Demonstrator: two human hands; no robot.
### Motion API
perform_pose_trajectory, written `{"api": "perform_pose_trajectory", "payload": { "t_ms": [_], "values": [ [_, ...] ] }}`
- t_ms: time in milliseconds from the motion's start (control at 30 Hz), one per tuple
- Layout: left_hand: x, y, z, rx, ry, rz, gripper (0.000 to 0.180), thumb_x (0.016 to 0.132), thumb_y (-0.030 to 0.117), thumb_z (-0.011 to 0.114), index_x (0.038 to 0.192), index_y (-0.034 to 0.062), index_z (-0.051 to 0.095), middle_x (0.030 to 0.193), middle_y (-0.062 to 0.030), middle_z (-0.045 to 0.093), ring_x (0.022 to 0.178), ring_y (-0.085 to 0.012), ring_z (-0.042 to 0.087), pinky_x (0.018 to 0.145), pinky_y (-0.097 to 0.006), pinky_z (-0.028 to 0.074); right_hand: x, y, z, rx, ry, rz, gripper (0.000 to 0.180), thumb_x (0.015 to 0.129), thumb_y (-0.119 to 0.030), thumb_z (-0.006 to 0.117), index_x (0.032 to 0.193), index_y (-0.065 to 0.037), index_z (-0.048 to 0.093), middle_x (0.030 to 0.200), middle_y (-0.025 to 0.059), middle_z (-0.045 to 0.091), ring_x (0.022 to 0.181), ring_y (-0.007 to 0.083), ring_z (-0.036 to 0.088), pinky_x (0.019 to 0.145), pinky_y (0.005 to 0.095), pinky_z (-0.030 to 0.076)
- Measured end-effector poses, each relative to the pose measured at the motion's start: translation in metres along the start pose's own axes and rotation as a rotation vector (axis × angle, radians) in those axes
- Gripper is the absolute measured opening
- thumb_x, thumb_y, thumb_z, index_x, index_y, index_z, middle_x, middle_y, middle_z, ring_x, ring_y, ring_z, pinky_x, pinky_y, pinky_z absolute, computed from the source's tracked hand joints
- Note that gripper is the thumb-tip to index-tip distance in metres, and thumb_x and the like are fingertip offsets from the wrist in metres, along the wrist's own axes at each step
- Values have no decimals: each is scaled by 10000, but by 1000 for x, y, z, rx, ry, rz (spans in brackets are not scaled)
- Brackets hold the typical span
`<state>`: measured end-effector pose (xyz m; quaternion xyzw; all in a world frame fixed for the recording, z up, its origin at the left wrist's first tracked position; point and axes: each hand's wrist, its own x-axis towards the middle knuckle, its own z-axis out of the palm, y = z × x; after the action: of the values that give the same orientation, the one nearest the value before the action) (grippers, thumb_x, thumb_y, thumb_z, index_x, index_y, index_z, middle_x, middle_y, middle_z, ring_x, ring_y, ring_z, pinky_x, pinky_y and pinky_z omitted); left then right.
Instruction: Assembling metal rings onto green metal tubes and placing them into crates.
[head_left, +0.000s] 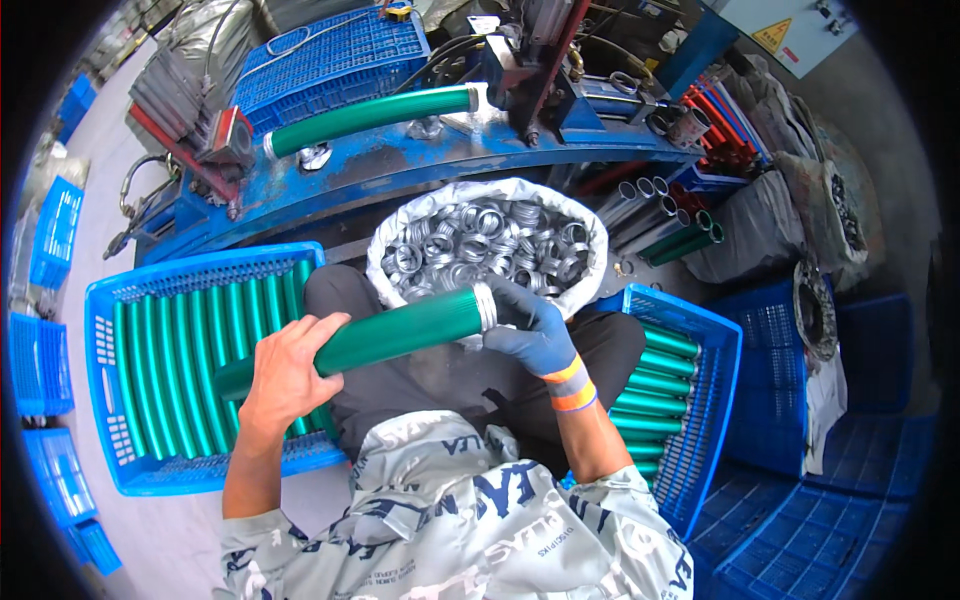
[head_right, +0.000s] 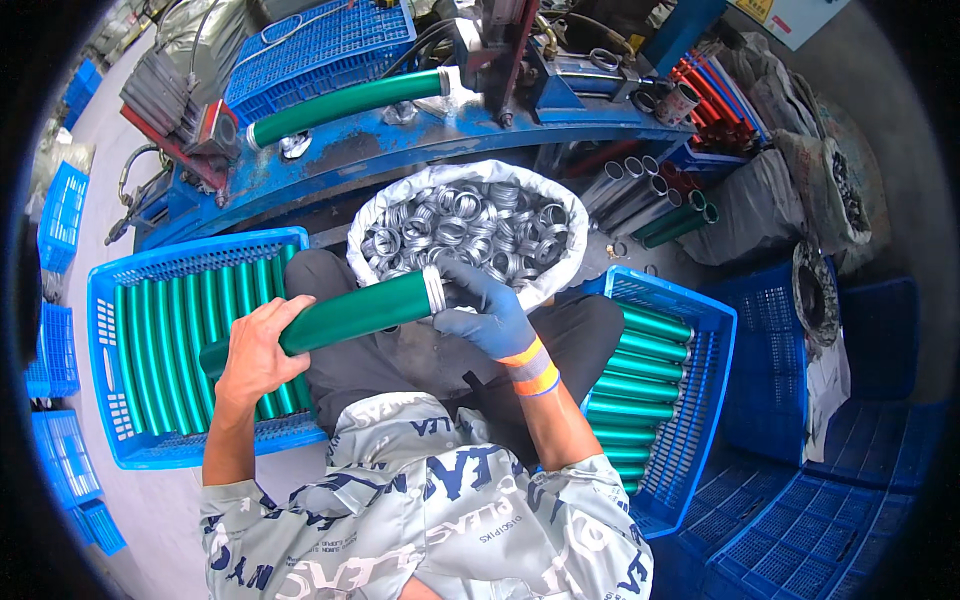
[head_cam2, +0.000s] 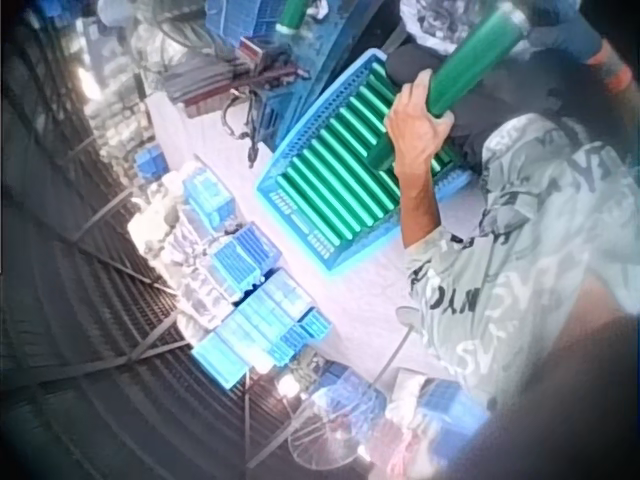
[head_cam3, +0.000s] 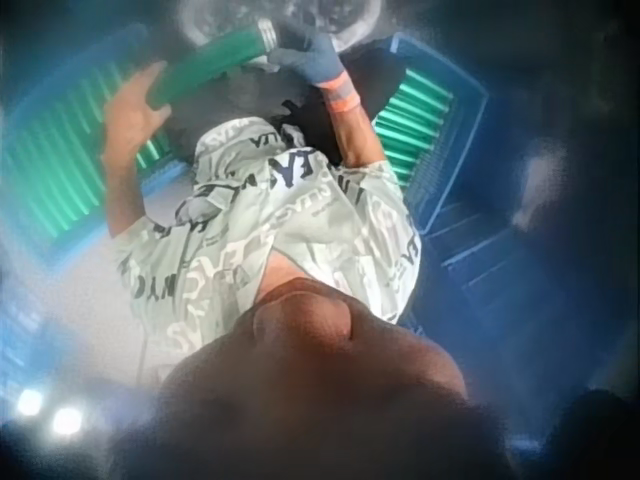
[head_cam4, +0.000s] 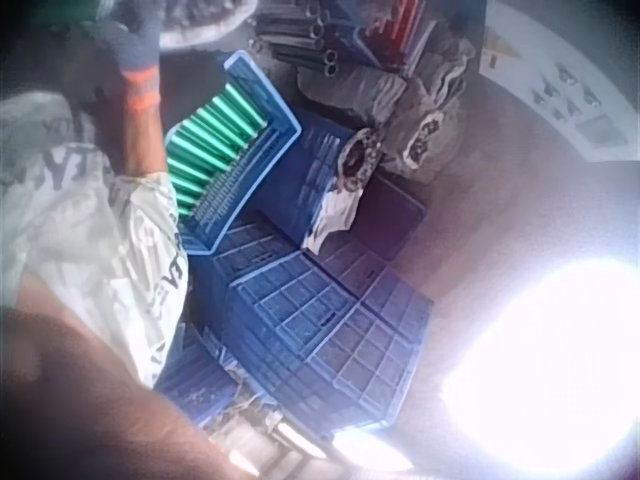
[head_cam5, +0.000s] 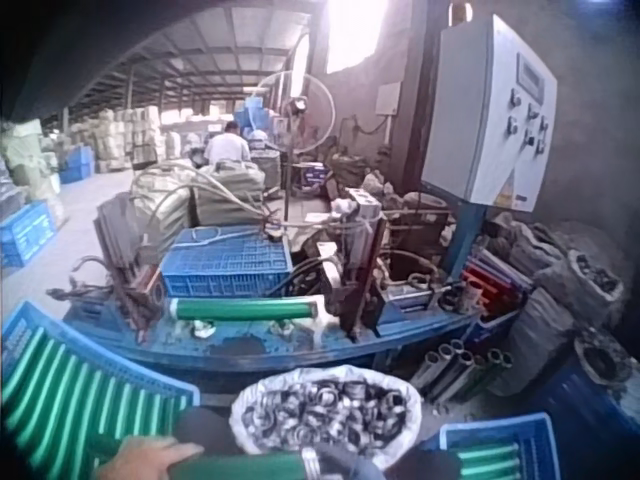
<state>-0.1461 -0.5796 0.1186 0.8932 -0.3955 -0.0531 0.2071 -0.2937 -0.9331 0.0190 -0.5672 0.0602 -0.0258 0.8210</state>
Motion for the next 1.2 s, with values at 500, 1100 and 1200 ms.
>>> {"api": "perform_pose_trajectory", "payload": {
  "t_ms": [500, 1100, 1200],
  "values": [
    [-4, -7, 21, -164, 107, -43, 707, 705, 142, 841, 1408, 132, 757, 1123, -124, 780, 1029, -390, 776, 882, -481, 639, 63, 23, -93, -161, 132, -104, 854, 981, -226, 890, 1724, -35, 517, 1625, 156, 664, 1430, 317, 695, 1192, 457, 570],
    [-8, -15, 41, -1562, 554, -244, 742, 1032, 453, 796, 1572, 2, 558, 1291, -178, 734, 1197, -279, 697, 1072, -443, 561, 54, 99, -109, -1026, 388, 162, 264, 991, -365, 853, 1091, -122, 881, 1358, 179, 808, 1132, 385, 808, 962, 489, 641],
    [-20, -12, 64, -1755, 649, -308, 617, 1104, 460, 754, 1547, 59, 602, 1483, -199, 709, 1353, -332, 694, 1201, -494, 551, 35, 86, -78, 559, 313, 156, 688, 1061, -558, 806, 1530, -67, 694, 1515, 148, 726, 1380, 404, 723, 1037, 480, 657]
  ]
}}
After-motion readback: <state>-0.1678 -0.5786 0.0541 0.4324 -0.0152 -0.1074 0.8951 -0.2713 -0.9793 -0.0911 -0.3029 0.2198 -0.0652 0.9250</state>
